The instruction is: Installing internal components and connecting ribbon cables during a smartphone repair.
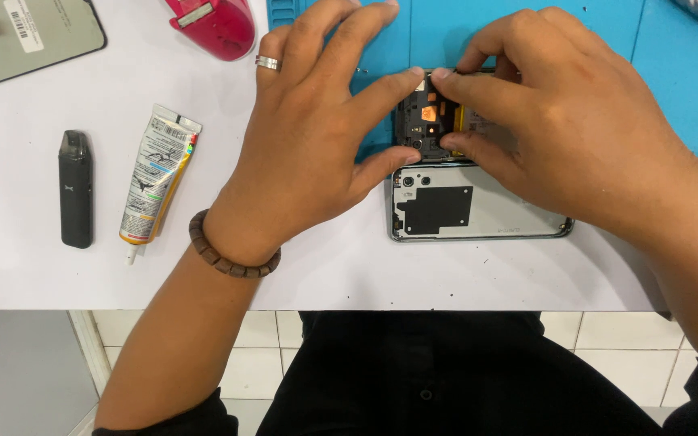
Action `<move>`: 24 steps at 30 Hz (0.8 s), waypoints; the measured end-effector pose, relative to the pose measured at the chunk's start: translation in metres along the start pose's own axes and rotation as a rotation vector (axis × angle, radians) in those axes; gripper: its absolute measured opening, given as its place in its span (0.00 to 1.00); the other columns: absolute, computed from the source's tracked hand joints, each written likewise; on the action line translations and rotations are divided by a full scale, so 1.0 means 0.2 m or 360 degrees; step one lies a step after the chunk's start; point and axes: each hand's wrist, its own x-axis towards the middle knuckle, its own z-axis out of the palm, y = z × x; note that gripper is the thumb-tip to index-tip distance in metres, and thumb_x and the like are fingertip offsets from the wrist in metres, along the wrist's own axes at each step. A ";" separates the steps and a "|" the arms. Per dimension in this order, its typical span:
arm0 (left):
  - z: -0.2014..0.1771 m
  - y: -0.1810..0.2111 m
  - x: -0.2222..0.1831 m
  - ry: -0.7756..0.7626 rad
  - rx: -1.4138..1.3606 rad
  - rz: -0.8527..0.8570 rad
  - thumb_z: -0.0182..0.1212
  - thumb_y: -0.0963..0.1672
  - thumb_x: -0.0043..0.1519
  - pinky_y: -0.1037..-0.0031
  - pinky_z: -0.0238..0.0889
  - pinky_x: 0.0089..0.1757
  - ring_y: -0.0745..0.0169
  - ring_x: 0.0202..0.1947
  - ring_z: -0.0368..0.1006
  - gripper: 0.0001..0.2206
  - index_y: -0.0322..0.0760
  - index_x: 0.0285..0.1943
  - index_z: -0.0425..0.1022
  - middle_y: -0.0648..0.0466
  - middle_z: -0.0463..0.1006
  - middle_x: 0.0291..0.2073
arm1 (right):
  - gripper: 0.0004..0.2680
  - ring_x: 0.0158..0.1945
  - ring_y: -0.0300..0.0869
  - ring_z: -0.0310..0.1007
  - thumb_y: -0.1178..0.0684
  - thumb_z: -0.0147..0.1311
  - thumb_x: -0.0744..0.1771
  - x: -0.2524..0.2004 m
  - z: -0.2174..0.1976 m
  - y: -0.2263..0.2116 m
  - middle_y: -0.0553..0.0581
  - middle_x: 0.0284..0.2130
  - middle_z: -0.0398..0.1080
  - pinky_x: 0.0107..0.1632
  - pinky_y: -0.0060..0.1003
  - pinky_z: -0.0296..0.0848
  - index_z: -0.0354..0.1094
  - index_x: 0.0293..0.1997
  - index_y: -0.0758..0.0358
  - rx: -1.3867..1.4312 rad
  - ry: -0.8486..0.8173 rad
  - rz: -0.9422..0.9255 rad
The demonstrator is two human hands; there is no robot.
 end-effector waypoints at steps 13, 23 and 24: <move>0.00 -0.02 -0.02 0.0002 -0.0135 0.0013 0.81 0.50 0.64 0.41 0.56 0.57 0.36 0.69 0.57 0.24 0.43 0.64 0.77 0.42 0.59 0.70 | 0.17 0.43 0.54 0.65 0.48 0.69 0.68 0.00 -0.03 -0.03 0.63 0.51 0.66 0.46 0.49 0.70 0.77 0.61 0.66 -0.0069 -0.0049 0.0042; 0.01 0.01 -0.04 -0.0010 -0.0018 -0.0011 0.76 0.50 0.65 0.43 0.56 0.55 0.37 0.69 0.55 0.20 0.41 0.62 0.80 0.42 0.60 0.70 | 0.19 0.47 0.57 0.69 0.49 0.76 0.66 -0.04 0.00 -0.01 0.61 0.53 0.72 0.51 0.51 0.71 0.76 0.60 0.66 0.0011 0.0080 0.0021; 0.01 0.01 -0.04 -0.0009 -0.0026 -0.0016 0.76 0.50 0.65 0.43 0.56 0.55 0.37 0.70 0.54 0.20 0.40 0.62 0.80 0.41 0.59 0.70 | 0.18 0.47 0.58 0.68 0.49 0.75 0.67 -0.03 0.00 -0.01 0.62 0.54 0.71 0.50 0.51 0.71 0.76 0.60 0.67 0.0021 0.0070 0.0023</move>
